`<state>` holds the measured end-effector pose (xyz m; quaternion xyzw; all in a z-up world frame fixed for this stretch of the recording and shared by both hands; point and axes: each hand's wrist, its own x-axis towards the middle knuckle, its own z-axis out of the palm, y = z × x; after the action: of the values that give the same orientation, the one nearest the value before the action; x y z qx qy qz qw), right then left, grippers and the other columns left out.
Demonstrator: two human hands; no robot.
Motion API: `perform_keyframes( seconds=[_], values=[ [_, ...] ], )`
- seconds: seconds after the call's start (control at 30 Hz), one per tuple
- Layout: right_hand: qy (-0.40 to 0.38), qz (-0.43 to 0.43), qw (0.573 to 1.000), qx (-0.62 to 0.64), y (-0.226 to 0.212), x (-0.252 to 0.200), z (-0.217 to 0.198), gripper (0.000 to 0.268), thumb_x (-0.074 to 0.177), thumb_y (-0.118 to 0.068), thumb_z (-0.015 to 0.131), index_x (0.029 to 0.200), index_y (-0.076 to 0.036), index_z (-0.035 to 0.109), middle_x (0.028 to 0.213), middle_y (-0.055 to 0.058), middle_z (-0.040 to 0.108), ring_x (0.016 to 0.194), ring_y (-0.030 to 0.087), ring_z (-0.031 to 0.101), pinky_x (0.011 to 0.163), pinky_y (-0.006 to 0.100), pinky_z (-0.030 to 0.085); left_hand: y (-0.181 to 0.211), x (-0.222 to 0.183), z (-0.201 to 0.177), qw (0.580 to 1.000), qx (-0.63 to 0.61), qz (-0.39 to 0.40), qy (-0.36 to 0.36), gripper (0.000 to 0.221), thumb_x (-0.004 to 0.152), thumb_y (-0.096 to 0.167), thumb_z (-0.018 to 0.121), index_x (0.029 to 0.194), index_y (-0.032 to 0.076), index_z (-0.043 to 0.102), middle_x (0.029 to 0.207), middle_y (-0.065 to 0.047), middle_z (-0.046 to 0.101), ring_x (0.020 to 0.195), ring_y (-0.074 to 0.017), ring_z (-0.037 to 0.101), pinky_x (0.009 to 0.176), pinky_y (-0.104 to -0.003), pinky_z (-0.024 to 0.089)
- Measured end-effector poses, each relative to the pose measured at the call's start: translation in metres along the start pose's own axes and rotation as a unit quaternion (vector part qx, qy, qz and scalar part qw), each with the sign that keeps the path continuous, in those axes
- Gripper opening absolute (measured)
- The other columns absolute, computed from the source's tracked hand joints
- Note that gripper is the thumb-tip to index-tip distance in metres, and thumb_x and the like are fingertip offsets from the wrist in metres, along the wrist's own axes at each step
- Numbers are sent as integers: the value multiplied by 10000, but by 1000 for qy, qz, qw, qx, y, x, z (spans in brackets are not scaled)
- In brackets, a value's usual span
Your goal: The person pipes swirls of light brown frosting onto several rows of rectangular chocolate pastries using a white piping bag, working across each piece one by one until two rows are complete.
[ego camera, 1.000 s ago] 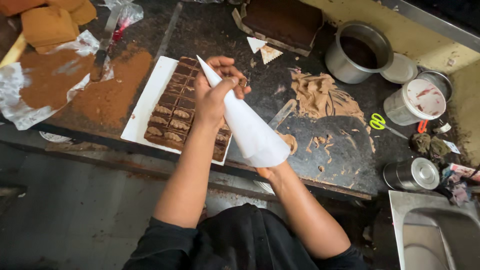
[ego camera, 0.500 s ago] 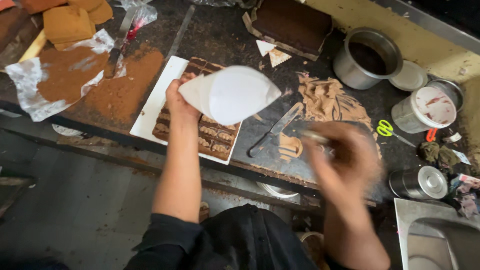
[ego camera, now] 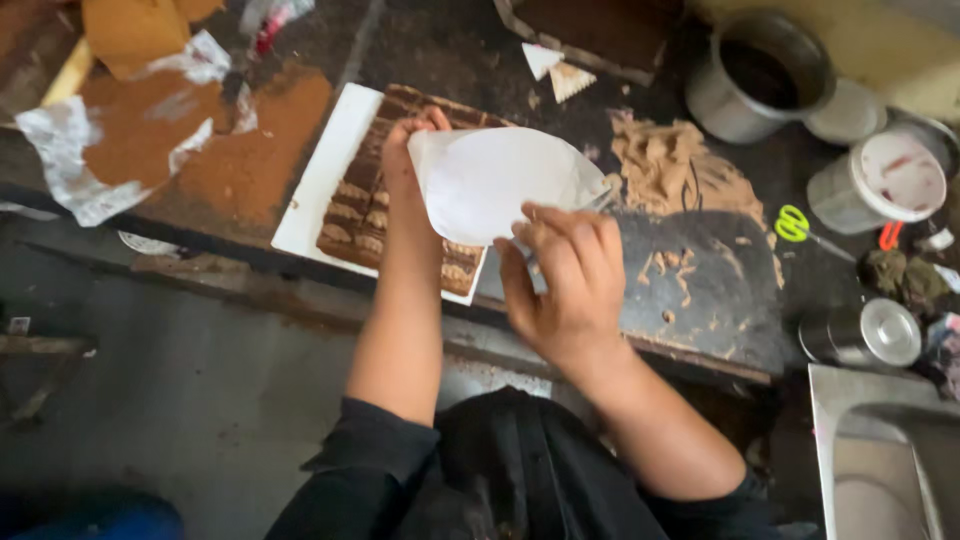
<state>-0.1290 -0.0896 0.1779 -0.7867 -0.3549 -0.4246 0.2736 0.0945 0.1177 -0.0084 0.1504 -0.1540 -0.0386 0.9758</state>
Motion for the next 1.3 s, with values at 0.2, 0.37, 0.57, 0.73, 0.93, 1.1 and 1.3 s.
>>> perform_keyframes(
  seconds=[0.2,0.37,0.57,0.73,0.93,1.1,1.3],
  values=[
    [-197,64,976,65,24,4,16,257,894,-17,667,1147,6,626,1093,210,665,1028,404,638,891,462,515,-13,-10,75,978,-93,52,182,187,834,-49,637,1013,7,634,839,-103,646,670,-140,609,810,-326,628],
    [-187,-17,964,188,36,-9,35,477,870,23,505,1342,97,509,1277,329,586,1167,471,581,998,474,466,-22,-22,105,985,61,39,159,290,818,-49,641,1086,51,597,841,-101,662,605,-146,591,749,-364,633],
    [-199,72,971,111,43,-55,42,440,866,14,532,1302,71,531,1252,302,607,1156,454,600,988,469,481,-42,-32,99,981,64,-2,184,274,821,-52,661,1050,66,568,822,-126,650,595,-166,602,738,-403,638],
    [-203,113,970,75,51,-71,59,409,862,7,555,1269,49,548,1231,279,624,1147,439,616,979,464,493,-51,-36,99,979,75,33,187,285,810,-58,664,1049,63,566,801,-130,649,588,-177,603,742,-418,637],
    [-206,115,969,77,51,-80,54,373,857,-2,582,1229,24,570,1206,252,645,1136,422,635,969,459,508,-55,-34,89,979,71,1,189,261,829,-45,671,1049,47,564,827,-125,641,601,-170,597,738,-407,637],
    [-223,94,969,60,49,-84,46,343,853,-9,605,1196,2,588,1185,230,663,1127,408,651,961,454,521,-70,-46,91,966,110,-31,233,248,803,-71,665,976,66,553,812,-125,625,585,-187,601,707,-434,652],
    [-268,57,961,19,32,-80,33,309,848,-18,632,1156,-23,609,1160,202,684,1116,390,670,951,449,536,-68,-39,52,966,62,-65,242,264,728,-79,603,928,88,561,809,-134,620,625,-228,641,699,-432,645]
  ],
)
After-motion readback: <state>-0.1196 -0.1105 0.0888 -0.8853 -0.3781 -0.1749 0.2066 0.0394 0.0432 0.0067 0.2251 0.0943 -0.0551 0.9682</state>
